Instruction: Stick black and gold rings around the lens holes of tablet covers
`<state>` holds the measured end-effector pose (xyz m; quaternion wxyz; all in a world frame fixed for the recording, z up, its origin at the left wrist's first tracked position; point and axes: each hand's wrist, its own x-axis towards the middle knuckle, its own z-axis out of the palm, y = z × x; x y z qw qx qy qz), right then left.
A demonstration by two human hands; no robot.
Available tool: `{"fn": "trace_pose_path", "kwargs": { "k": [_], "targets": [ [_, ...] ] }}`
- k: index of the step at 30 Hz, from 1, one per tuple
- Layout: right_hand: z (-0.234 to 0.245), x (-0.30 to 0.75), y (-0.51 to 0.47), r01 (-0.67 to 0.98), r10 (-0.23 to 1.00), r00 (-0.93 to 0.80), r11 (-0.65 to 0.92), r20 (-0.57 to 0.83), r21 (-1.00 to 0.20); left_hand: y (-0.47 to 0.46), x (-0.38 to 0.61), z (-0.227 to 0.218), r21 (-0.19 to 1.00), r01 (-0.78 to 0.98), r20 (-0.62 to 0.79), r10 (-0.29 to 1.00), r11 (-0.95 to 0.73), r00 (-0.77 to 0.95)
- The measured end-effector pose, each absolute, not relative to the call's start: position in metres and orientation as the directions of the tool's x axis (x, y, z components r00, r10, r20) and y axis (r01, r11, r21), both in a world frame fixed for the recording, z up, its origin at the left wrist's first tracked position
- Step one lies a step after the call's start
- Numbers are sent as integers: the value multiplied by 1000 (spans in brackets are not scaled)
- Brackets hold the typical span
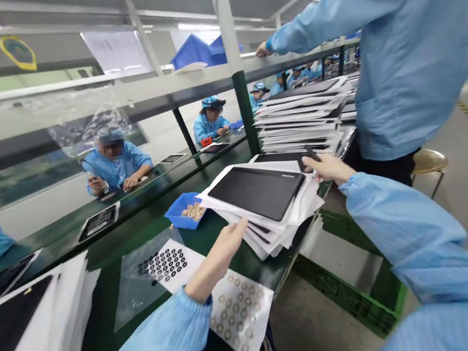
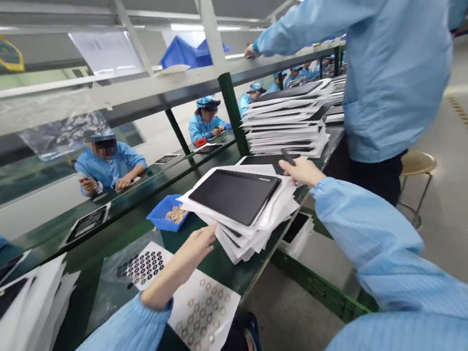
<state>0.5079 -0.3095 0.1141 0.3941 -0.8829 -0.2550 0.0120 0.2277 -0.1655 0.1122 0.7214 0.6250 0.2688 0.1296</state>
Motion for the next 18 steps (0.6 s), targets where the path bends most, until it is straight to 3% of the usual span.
{"fn": "trace_pose_path", "kwargs": {
  "k": [4, 9, 13, 18],
  "targets": [
    [108, 503, -304, 402, 569, 822, -546, 28, -735, -167, 279, 123, 916, 287, -394, 488, 282, 779],
    [122, 491, -310, 479, 671, 740, -484, 41, -732, -164, 286, 151, 826, 384, -553, 459, 413, 696],
    [136, 492, -311, 521, 715, 694, -412, 89, -747, -162, 283, 172, 799, 361, -579, 453, 480, 678],
    [147, 493, -309, 378, 793, 608, -249, 36, -891, -157, 274, 190, 802, 296, -560, 481, 518, 675]
  ]
}}
